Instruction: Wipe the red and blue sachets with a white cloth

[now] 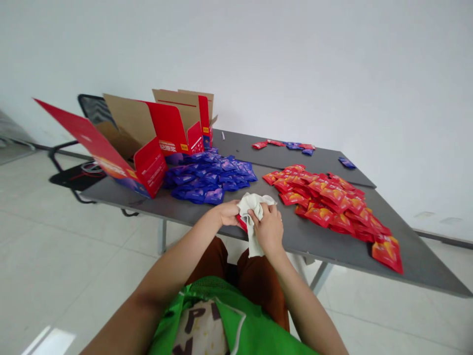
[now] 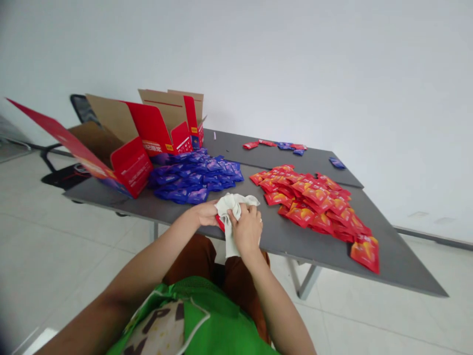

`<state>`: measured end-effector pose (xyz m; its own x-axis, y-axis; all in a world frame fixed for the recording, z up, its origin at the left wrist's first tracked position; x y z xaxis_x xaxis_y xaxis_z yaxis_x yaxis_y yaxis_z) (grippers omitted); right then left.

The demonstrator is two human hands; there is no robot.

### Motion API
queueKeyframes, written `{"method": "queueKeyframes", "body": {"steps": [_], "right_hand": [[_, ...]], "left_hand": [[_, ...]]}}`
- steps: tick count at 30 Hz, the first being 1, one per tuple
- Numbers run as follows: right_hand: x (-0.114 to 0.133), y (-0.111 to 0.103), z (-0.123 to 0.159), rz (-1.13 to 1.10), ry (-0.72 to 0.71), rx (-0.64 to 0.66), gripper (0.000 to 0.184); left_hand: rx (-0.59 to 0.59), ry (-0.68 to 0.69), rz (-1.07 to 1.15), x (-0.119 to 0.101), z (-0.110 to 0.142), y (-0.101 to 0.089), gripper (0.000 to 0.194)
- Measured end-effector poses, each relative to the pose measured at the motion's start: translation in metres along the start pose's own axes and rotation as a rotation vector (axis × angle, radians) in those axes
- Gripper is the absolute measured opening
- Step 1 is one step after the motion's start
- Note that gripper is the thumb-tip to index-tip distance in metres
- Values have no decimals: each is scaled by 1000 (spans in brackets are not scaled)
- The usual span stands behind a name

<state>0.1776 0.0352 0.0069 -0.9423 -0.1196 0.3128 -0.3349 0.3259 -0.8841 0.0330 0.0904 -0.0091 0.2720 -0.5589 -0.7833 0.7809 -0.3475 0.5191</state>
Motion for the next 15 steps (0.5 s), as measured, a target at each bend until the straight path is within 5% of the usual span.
{"method": "queueKeyframes", "body": {"steps": [3, 6, 12, 15], "right_hand": [[-17, 5, -14, 150, 115, 20, 28], [-33, -1, -29, 33, 111, 20, 33], [-24, -37, -18, -487, -223, -75, 29], [-10, -34, 0, -521, -373, 36, 26]], "left_hand": [[87, -22, 109, 16, 16, -1, 35], [192, -42, 185, 20, 29, -4, 52], [117, -45, 219, 21, 27, -18, 42], [26, -4, 202, 25, 23, -18, 32]]}}
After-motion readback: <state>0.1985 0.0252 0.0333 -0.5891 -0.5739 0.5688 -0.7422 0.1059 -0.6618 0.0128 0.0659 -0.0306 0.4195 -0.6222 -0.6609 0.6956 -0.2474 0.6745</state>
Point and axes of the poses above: each hand's wrist, its own z-axis away from the middle knuckle, its own y-axis out of the palm, x = y × z, the point moved 1 cm from there along -z, towards the middle knuckle, and after that the axes turned 2 degrees about z, right-handed, at the moved point
